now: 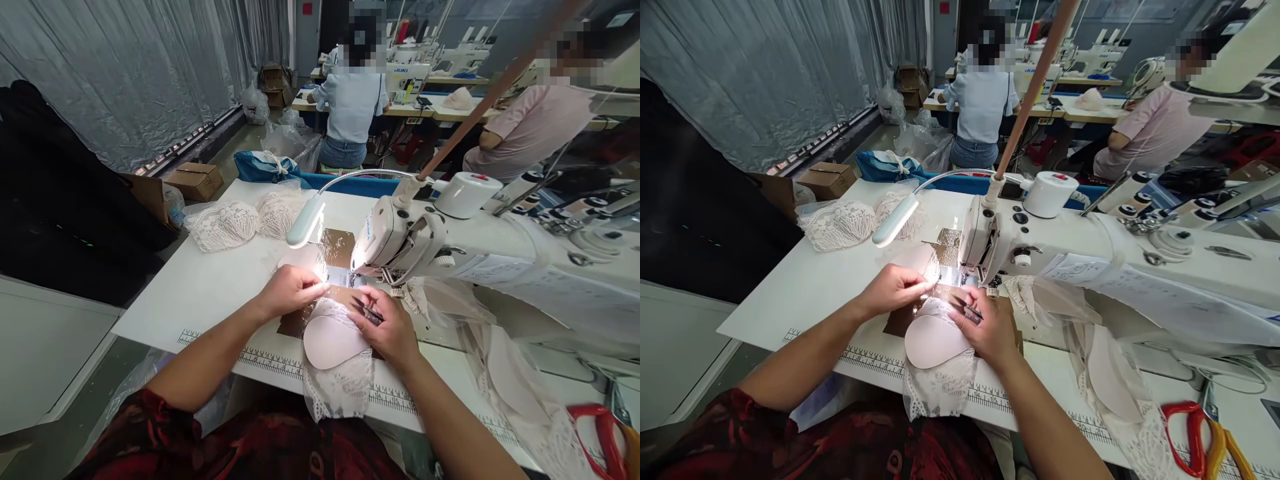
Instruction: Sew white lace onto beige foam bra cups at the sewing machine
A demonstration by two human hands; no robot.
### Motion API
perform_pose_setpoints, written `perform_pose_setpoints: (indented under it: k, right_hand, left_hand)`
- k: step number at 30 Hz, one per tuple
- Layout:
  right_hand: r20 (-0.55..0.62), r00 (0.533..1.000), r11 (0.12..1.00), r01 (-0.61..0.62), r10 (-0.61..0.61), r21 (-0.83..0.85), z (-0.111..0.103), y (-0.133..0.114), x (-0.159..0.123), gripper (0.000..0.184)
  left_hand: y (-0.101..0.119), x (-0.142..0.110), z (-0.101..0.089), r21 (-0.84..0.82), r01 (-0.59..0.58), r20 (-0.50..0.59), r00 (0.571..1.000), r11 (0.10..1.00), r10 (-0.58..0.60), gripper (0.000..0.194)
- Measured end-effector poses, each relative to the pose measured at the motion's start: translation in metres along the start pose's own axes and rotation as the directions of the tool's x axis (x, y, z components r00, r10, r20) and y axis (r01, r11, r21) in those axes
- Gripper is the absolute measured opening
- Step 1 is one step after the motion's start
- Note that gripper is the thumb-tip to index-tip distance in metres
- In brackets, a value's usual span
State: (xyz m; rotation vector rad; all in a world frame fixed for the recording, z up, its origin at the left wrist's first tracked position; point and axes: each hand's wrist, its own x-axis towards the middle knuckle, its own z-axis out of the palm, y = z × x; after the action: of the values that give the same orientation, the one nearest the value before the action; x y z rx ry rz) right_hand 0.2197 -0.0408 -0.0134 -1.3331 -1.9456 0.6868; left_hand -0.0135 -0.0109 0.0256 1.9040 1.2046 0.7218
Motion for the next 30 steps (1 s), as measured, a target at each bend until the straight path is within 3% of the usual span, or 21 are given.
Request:
perform_pose_setpoints:
  k: [2, 4, 6, 8, 13, 17, 19, 21, 23, 25, 28, 30]
  right_hand:
    - [0.081, 0.976, 0.969, 0.21, -0.2, -0.133, 0.002, -0.005, -0.003, 0.039]
    - [0.254, 0.904, 0.902, 0.393, -0.343, -0.177, 0.006, -0.012, -0.005, 0.041]
    - [0.418, 0.821, 0.853, 0.492, -0.388, -0.173, 0.011, -0.017, -0.005, 0.038]
    - [0.497, 0.784, 0.846, 0.507, -0.371, -0.168, 0.011, -0.019, -0.005, 0.031]
    - [0.51, 0.851, 0.924, 0.286, -0.124, -0.253, -0.012, -0.014, -0.002, 0.016]
    - [0.458, 0.889, 1.0, -0.004, 0.012, -0.02, -0.028, -0.016, 0.006, 0.014]
    - [0.372, 0.92, 0.98, -0.171, 0.121, 0.104, -0.026, -0.019, 0.013, 0.022]
    - [0.338, 0.92, 0.944, -0.273, 0.2, 0.185, -0.019, -0.022, 0.021, 0.036]
    - [0.358, 0.911, 0.92, -0.303, 0.204, 0.247, -0.008, -0.022, 0.027, 0.044]
    - [0.384, 0.906, 0.909, -0.301, 0.179, 0.287, 0.003, -0.021, 0.031, 0.039]
    - [0.37, 0.914, 0.924, -0.277, 0.168, 0.265, 0.012, -0.018, 0.032, 0.022]
    - [0.362, 0.917, 0.926, -0.272, 0.167, 0.262, 0.013, -0.017, 0.03, 0.021]
  left_hand:
    - [-0.002, 0.01, -0.01, 0.118, -0.015, -0.118, 0.993, 0.993, 0.029, 0.031]
    - [-0.009, 0.027, -0.017, 0.233, 0.044, -0.155, 0.988, 0.972, -0.008, 0.026]
    - [-0.019, 0.043, -0.02, 0.305, 0.147, -0.107, 0.987, 0.941, -0.119, 0.049]
    - [-0.028, 0.054, -0.021, 0.308, 0.213, -0.074, 0.977, 0.927, -0.2, 0.059]
    - [-0.037, 0.045, -0.018, 0.157, 0.261, 0.075, 0.958, 0.952, -0.275, 0.027]
    - [-0.035, 0.025, -0.017, -0.03, 0.233, 0.206, 0.953, 0.972, -0.222, 0.027]
    - [-0.034, 0.02, -0.017, -0.144, 0.214, 0.237, 0.955, 0.966, -0.177, 0.028]
    - [-0.035, 0.018, -0.017, -0.263, 0.204, 0.249, 0.959, 0.943, -0.138, 0.028]
    - [-0.037, 0.017, -0.016, -0.339, 0.199, 0.251, 0.961, 0.919, -0.116, 0.027]
    - [-0.04, 0.017, -0.016, -0.342, 0.19, 0.252, 0.962, 0.92, -0.105, 0.027]
    - [-0.04, 0.018, -0.016, -0.257, 0.115, 0.217, 0.974, 0.96, -0.058, 0.024]
    - [-0.038, 0.018, -0.014, -0.131, 0.007, 0.147, 0.989, 0.991, 0.012, 0.028]
